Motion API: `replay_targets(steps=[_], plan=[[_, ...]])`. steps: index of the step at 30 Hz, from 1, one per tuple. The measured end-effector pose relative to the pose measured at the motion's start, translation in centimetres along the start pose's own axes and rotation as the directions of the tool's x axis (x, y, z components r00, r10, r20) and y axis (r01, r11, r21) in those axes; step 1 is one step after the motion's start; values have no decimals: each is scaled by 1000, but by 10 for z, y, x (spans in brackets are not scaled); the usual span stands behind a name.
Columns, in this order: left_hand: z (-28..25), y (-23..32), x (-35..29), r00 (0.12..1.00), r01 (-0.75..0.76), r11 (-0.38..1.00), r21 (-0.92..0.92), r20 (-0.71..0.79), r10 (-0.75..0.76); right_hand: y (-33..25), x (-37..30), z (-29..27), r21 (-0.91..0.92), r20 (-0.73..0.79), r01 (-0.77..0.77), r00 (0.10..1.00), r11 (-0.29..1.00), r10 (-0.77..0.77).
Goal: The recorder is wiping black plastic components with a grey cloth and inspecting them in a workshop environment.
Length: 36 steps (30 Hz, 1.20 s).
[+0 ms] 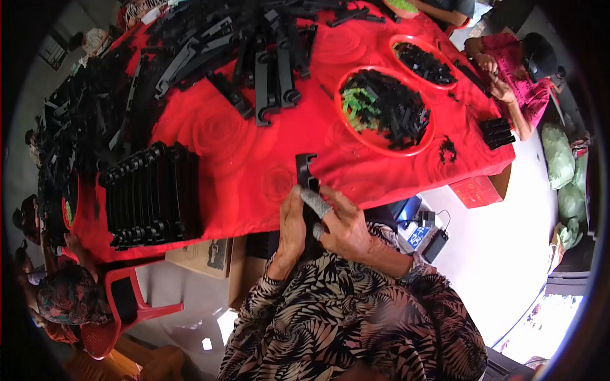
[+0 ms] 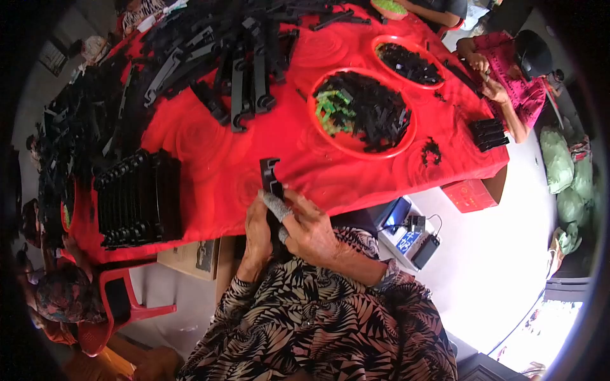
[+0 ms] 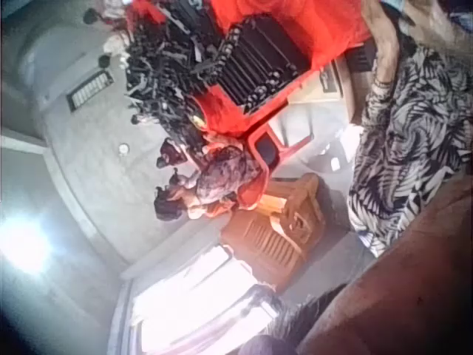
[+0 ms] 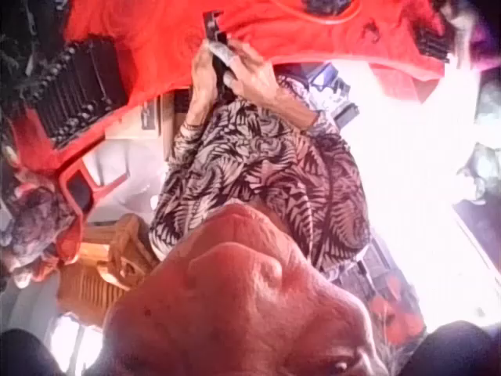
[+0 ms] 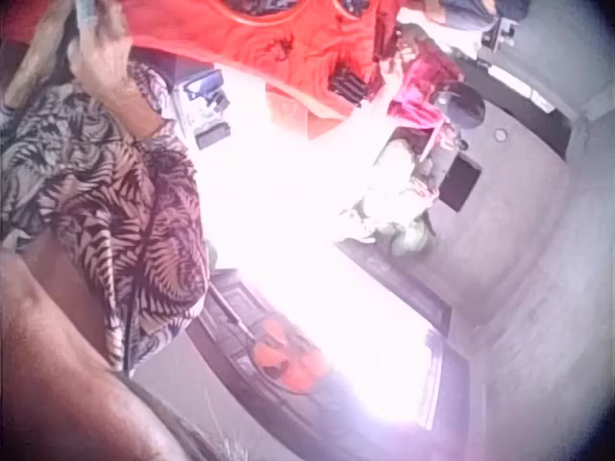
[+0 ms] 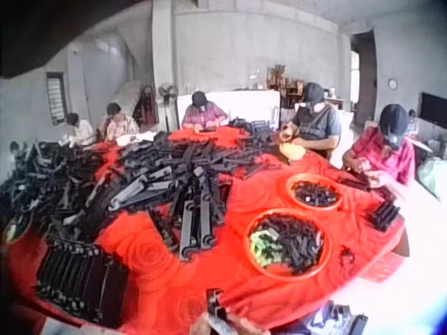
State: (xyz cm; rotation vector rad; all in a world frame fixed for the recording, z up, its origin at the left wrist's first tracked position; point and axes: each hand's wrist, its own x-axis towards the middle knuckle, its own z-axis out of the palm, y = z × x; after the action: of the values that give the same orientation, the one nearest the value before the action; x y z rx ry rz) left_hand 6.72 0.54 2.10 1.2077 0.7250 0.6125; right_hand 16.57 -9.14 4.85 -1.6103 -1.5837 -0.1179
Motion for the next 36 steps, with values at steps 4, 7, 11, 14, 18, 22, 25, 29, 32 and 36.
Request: replay_targets(steps=[4,7,11,14,18,22,25,29,32,36], plan=[[13,4,-3,996,-29,992,-126,-83,19,2,-7,1,2,18,31,999,1000,-31],[13,9,-6,991,-103,995,10,-85,103,-1,-8,2,-26,28,32,999,999,-31],[12,-4,-5,965,-228,967,114,-107,240,0,-4,-1,-44,32,93,995,995,-92],[16,-6,-5,961,-254,966,47,-101,257,1,-5,-2,-23,43,64,997,998,-63],[12,-5,-3,974,-211,976,42,-80,214,5,-1,-2,22,65,76,995,997,-77],[15,2,-5,977,-179,983,-47,-122,173,8,-3,-3,100,180,27,983,995,-44],[11,-2,-4,983,-162,985,-54,-101,156,2,0,-11,94,217,-19,976,995,-2],[12,-6,-4,981,-170,983,-74,-104,162,5,-3,-5,81,202,14,979,997,-30],[12,-8,-4,971,-219,975,-49,-108,212,7,-8,2,51,135,35,990,998,-41],[14,-7,-5,968,-224,974,-21,-121,220,6,-7,3,82,87,26,996,996,-33]])
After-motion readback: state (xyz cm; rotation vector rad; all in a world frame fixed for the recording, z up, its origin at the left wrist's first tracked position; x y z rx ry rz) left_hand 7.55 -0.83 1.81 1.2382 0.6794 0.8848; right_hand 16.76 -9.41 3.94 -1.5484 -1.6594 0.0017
